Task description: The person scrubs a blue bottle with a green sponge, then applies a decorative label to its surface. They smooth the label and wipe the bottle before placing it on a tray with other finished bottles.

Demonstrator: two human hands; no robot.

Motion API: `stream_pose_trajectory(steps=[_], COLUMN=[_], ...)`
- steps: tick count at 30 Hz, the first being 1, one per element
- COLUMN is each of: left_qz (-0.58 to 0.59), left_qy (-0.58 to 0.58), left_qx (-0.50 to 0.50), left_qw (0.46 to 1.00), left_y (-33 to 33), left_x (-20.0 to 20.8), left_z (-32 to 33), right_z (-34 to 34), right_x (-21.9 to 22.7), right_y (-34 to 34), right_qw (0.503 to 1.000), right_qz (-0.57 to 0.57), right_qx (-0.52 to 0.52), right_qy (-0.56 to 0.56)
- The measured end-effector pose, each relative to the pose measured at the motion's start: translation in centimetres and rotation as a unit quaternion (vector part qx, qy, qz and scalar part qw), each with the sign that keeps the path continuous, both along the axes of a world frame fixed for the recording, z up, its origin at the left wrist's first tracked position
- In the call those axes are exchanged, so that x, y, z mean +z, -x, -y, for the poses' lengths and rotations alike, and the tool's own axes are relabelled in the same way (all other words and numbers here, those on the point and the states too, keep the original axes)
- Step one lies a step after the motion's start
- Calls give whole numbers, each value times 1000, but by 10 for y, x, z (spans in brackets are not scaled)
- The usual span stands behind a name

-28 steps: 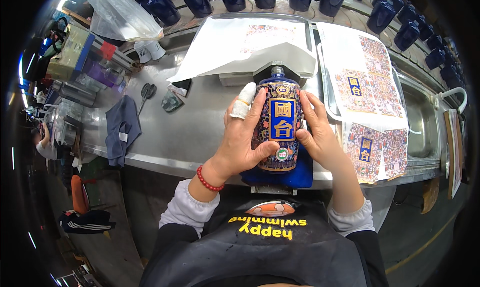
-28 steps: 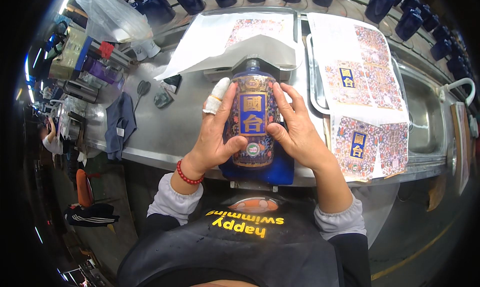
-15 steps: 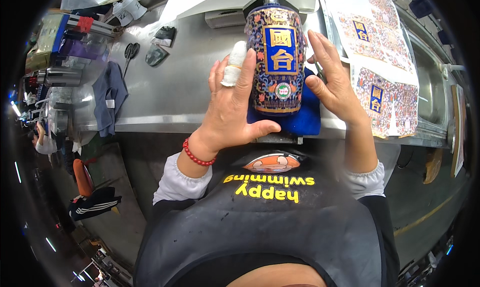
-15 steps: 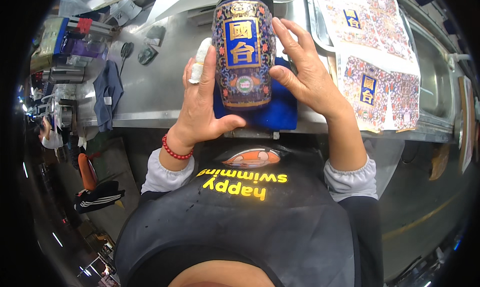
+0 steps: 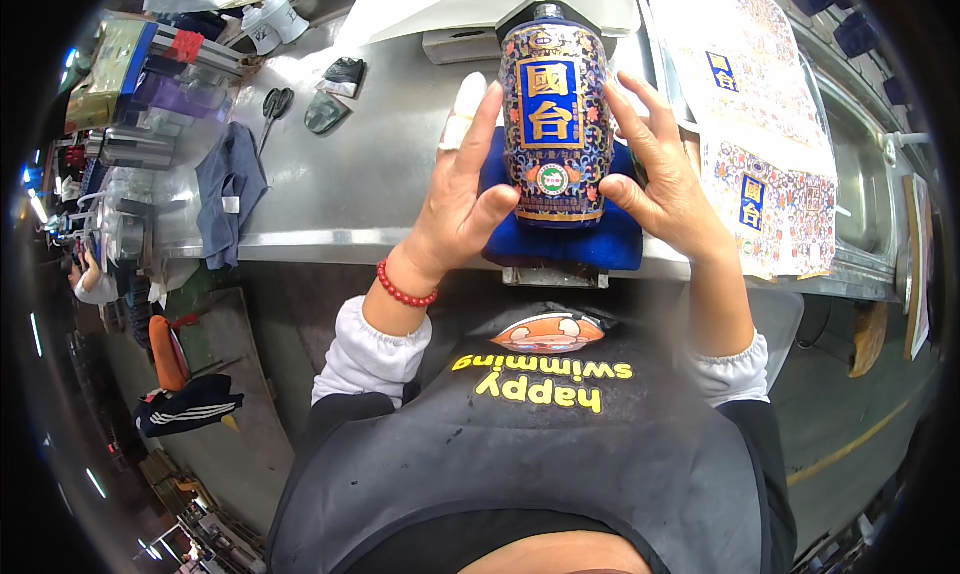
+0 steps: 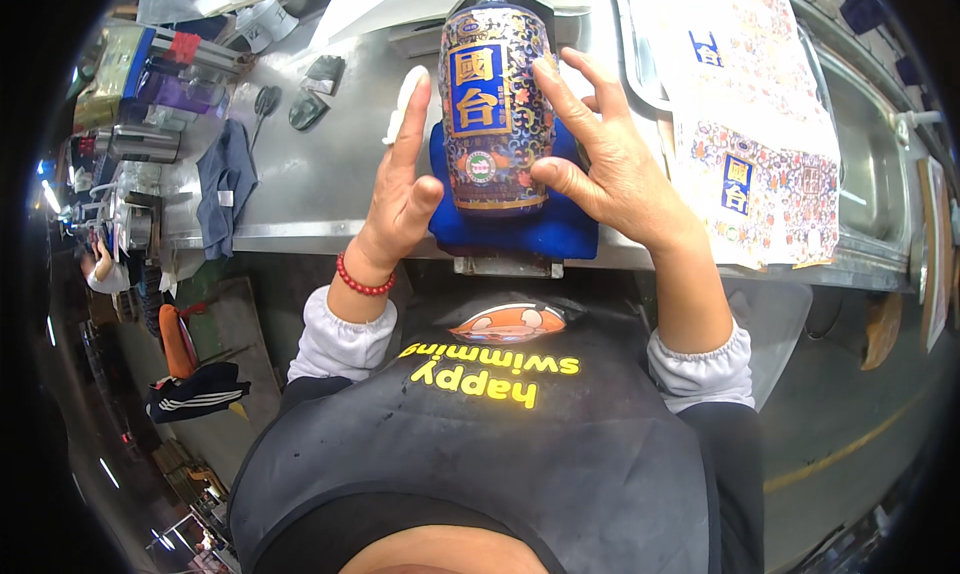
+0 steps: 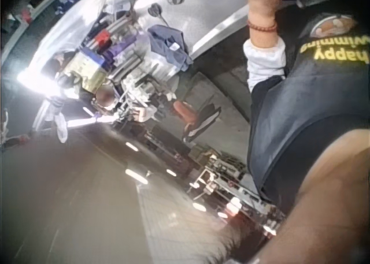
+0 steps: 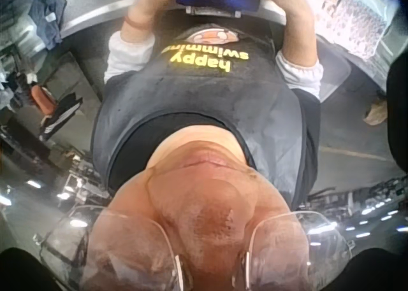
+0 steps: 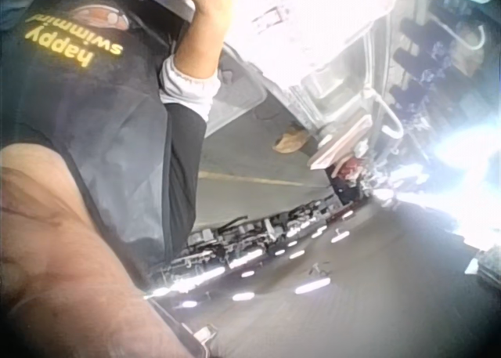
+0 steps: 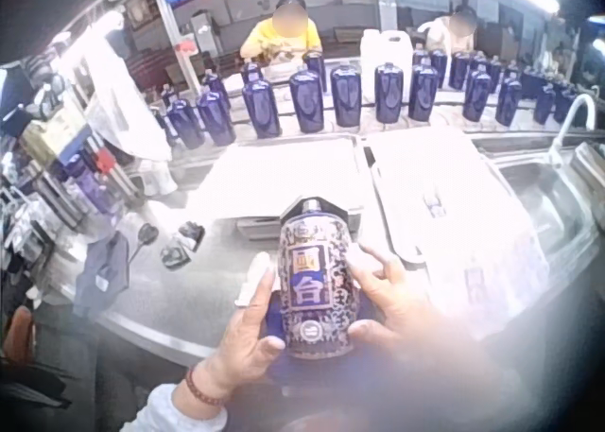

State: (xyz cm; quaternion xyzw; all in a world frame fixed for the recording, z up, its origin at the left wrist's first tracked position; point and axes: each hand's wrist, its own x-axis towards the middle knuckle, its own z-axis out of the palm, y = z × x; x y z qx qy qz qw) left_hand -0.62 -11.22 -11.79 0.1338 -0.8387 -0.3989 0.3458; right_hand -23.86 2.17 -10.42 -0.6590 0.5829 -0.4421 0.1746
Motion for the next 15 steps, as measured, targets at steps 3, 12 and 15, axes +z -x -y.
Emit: stream_pose_trajectory(steps=[3,12,15], left_qz=[51,36,21], left_qy=[3,-2,41], left_qx=[-28,-24,-6], left_qw=[998,999,999], left_y=[7,7,10], left_x=[1,-1,4], left_z=[6,3,12], right_z=[-1,-2,0], right_x=[-1,-1,7], right_y=[-1,1,5], right_qw=[1000,1000,999], right_qz=[-11,-22,-45], right_qx=[-2,4,-10], right_qy=[-21,-10,-5])
